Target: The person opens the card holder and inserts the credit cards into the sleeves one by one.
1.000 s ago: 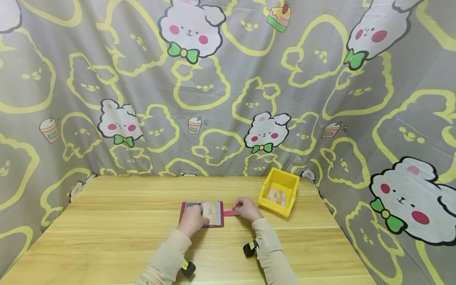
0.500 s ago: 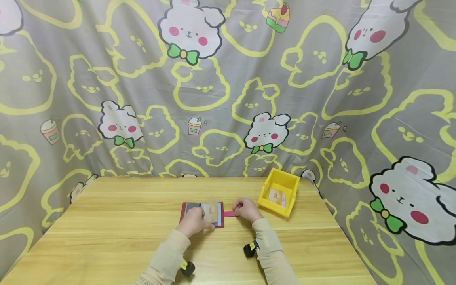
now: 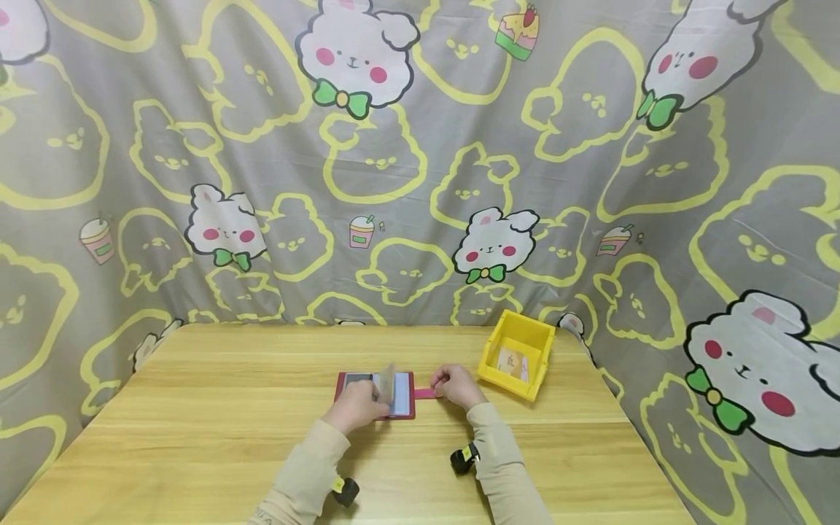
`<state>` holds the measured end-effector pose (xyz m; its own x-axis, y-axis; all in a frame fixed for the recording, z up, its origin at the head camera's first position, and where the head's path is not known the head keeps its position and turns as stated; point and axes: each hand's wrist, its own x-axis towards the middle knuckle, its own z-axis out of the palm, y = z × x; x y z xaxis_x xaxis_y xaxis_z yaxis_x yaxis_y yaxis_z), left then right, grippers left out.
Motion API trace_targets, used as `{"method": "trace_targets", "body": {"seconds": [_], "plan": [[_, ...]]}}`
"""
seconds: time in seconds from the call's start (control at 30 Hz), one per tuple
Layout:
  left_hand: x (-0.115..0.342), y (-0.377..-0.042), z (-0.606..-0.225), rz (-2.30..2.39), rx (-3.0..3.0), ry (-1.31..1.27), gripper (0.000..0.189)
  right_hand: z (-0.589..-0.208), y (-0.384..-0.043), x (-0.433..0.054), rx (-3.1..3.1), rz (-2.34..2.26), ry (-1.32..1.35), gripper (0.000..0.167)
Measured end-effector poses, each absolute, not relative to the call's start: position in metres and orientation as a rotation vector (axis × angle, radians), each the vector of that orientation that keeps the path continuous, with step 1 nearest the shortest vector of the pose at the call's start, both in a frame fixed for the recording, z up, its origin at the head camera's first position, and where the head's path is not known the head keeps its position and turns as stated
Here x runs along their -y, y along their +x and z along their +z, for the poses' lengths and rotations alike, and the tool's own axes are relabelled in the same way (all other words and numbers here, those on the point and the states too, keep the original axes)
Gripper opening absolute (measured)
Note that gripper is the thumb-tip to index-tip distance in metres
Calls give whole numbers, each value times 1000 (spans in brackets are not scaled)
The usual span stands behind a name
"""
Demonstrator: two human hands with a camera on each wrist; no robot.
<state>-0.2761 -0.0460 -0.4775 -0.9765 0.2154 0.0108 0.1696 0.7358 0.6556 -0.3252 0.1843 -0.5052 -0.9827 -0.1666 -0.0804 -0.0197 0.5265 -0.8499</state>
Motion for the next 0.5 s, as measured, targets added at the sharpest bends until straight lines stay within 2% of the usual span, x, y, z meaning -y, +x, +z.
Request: {"method": "trace_targets", "body": {"seconds": [0.1, 0.33, 0.5], "plan": [[52, -276, -473, 1047, -2840, 294, 19, -504, -324, -185, -2614, -1446, -155, 13], [82, -280, -466, 1182, -2603, 145, 7, -505, -325, -185, -2601, -1461, -156, 13], [104, -284, -469, 1228, -2553, 79, 16, -504, -324, -185, -2604, -1462, -156, 13]]}}
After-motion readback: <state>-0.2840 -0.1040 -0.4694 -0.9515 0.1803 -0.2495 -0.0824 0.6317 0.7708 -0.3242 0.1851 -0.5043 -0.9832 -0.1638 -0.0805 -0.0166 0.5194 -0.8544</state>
